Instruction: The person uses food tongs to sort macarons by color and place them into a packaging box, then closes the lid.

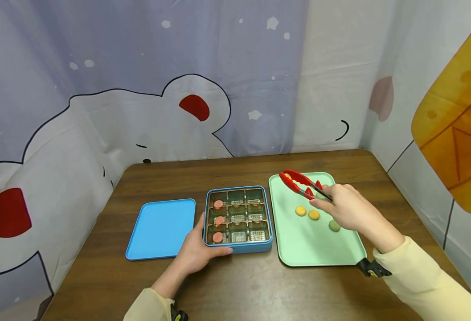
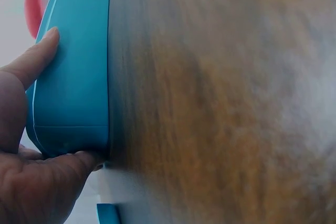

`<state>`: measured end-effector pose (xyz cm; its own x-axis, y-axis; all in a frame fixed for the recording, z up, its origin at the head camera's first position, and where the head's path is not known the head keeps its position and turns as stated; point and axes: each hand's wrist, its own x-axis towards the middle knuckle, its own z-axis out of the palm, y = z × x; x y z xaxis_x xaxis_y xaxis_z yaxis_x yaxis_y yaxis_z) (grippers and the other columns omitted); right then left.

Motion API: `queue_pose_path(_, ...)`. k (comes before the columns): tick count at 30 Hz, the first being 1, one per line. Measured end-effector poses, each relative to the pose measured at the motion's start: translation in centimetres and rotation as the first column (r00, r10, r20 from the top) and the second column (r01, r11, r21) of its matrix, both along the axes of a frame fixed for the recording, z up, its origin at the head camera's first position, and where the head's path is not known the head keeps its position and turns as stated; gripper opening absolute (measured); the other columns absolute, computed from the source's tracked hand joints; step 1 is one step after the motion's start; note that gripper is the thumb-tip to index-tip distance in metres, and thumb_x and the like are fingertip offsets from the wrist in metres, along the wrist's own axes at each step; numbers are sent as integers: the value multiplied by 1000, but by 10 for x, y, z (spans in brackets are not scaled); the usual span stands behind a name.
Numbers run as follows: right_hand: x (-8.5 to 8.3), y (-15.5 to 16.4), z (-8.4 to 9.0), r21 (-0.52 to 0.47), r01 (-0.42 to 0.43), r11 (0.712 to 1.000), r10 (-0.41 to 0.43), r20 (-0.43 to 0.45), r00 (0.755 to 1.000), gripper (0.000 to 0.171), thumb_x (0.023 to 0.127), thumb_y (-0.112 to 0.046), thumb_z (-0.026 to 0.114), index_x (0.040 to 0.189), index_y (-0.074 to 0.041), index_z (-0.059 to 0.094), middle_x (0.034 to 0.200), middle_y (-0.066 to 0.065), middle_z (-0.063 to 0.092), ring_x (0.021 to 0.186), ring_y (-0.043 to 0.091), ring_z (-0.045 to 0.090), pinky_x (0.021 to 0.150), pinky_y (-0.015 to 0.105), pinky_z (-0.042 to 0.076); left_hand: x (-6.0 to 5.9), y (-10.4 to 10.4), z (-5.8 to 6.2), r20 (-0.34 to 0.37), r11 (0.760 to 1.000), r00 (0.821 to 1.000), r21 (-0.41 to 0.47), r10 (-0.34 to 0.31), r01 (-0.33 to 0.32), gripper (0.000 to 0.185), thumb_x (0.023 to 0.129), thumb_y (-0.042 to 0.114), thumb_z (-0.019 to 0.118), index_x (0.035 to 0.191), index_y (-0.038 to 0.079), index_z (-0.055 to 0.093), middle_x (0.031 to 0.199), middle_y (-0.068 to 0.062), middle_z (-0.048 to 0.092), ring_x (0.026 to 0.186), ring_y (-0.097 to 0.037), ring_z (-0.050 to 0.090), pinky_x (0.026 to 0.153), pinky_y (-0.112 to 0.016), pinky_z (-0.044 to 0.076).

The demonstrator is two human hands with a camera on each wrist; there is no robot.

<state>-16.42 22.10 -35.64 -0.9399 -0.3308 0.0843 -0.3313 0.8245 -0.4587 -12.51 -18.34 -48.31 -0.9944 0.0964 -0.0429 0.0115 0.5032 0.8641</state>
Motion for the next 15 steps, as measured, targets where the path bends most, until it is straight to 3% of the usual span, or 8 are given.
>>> queue_pose_path(15,-10,-54,16,-31,-103,994,102,-32,994,28,103,-32,72,83,-14,62,61,-3,51,55,14,50,55,33,44,0,-1,0,-17,1000,1000,-3,-13,13,134,69,44,102,172,23,18,137,4,67,115,-18,68,100,-54,50)
